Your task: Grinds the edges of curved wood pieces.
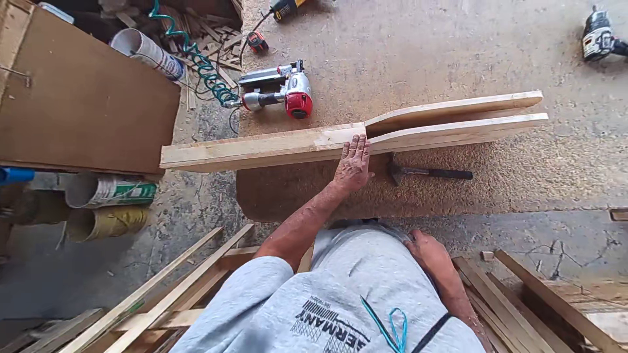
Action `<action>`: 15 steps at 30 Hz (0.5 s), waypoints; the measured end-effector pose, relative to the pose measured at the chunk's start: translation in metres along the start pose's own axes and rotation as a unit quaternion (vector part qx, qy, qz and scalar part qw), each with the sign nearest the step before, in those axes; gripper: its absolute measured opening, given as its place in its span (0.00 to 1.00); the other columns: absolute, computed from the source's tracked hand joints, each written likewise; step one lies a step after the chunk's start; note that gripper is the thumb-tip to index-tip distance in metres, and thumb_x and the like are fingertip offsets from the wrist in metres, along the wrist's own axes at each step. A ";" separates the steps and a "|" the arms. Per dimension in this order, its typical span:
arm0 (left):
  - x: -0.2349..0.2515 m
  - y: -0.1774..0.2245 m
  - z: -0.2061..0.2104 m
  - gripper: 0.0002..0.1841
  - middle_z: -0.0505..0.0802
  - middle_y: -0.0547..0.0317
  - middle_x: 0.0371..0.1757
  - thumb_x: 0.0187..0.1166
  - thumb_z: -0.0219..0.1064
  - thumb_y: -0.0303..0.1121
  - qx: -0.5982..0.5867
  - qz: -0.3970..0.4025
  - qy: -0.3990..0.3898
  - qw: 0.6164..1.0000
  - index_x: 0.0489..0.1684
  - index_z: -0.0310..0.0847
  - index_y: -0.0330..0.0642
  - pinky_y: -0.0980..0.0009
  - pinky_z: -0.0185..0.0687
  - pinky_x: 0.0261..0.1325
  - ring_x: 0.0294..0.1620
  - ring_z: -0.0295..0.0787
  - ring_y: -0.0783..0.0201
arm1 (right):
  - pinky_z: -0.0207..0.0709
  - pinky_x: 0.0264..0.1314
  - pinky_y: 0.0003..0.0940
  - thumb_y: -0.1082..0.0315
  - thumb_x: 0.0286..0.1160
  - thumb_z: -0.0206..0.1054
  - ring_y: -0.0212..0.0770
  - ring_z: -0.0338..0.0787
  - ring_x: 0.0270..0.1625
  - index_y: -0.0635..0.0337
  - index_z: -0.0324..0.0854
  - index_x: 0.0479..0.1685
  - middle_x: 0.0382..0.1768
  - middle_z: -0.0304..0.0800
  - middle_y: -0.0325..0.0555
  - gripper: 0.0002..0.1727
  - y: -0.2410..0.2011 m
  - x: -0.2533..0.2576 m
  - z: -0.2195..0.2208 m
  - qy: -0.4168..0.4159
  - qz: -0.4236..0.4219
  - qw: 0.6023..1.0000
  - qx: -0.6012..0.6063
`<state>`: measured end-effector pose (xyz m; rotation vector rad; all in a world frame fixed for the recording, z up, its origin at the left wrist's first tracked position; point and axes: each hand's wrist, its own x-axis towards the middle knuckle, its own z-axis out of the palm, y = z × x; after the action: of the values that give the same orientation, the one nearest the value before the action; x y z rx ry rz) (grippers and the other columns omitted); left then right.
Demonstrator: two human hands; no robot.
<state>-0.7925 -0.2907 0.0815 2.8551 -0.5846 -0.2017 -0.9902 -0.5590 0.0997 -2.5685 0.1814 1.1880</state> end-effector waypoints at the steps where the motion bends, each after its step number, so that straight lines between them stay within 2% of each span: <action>1: -0.003 -0.001 0.004 0.51 0.52 0.37 0.96 0.76 0.68 0.56 0.009 0.007 0.012 1.000 0.93 0.49 0.30 0.42 0.31 0.96 0.98 0.37 0.44 | 0.83 0.61 0.65 0.39 0.81 0.60 0.59 0.92 0.62 0.49 0.82 0.71 0.59 0.92 0.55 0.30 -0.002 0.000 -0.001 -0.005 0.003 1.000 -0.001; 4: -0.008 -0.004 0.011 0.46 0.60 0.39 0.94 0.77 0.67 0.53 0.009 0.015 0.060 0.998 0.91 0.56 0.30 0.41 0.37 0.95 0.96 0.47 0.43 | 0.82 0.62 0.65 0.40 0.82 0.59 0.59 0.91 0.63 0.51 0.81 0.70 0.60 0.91 0.56 0.30 -0.009 0.001 -0.005 -0.017 0.007 1.000 0.004; 8: -0.006 -0.011 0.013 0.40 0.68 0.37 0.90 0.78 0.68 0.50 -0.023 0.031 0.125 0.991 0.86 0.65 0.31 0.43 0.48 0.94 0.94 0.56 0.42 | 0.82 0.60 0.65 0.43 0.82 0.61 0.61 0.91 0.61 0.55 0.81 0.68 0.58 0.91 0.58 0.29 -0.015 0.000 -0.007 0.006 -0.008 1.000 0.026; 12: -0.004 -0.011 0.012 0.38 0.71 0.36 0.88 0.78 0.69 0.46 -0.017 0.030 0.142 0.989 0.86 0.67 0.31 0.44 0.51 0.93 0.92 0.60 0.41 | 0.81 0.61 0.65 0.44 0.83 0.59 0.61 0.90 0.62 0.56 0.81 0.68 0.58 0.90 0.59 0.28 -0.014 -0.001 -0.014 0.000 -0.022 0.999 0.038; 15: -0.002 -0.013 0.007 0.33 0.75 0.35 0.85 0.79 0.68 0.43 -0.031 0.032 0.143 0.989 0.80 0.73 0.31 0.45 0.56 0.92 0.90 0.65 0.40 | 0.82 0.58 0.64 0.44 0.83 0.60 0.61 0.91 0.60 0.57 0.81 0.64 0.55 0.90 0.59 0.27 -0.003 0.003 -0.018 0.006 -0.033 0.999 0.037</action>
<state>-0.7906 -0.2795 0.0718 2.7304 -0.5959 0.1946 -0.9743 -0.5625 0.1093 -2.4968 0.1387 1.1213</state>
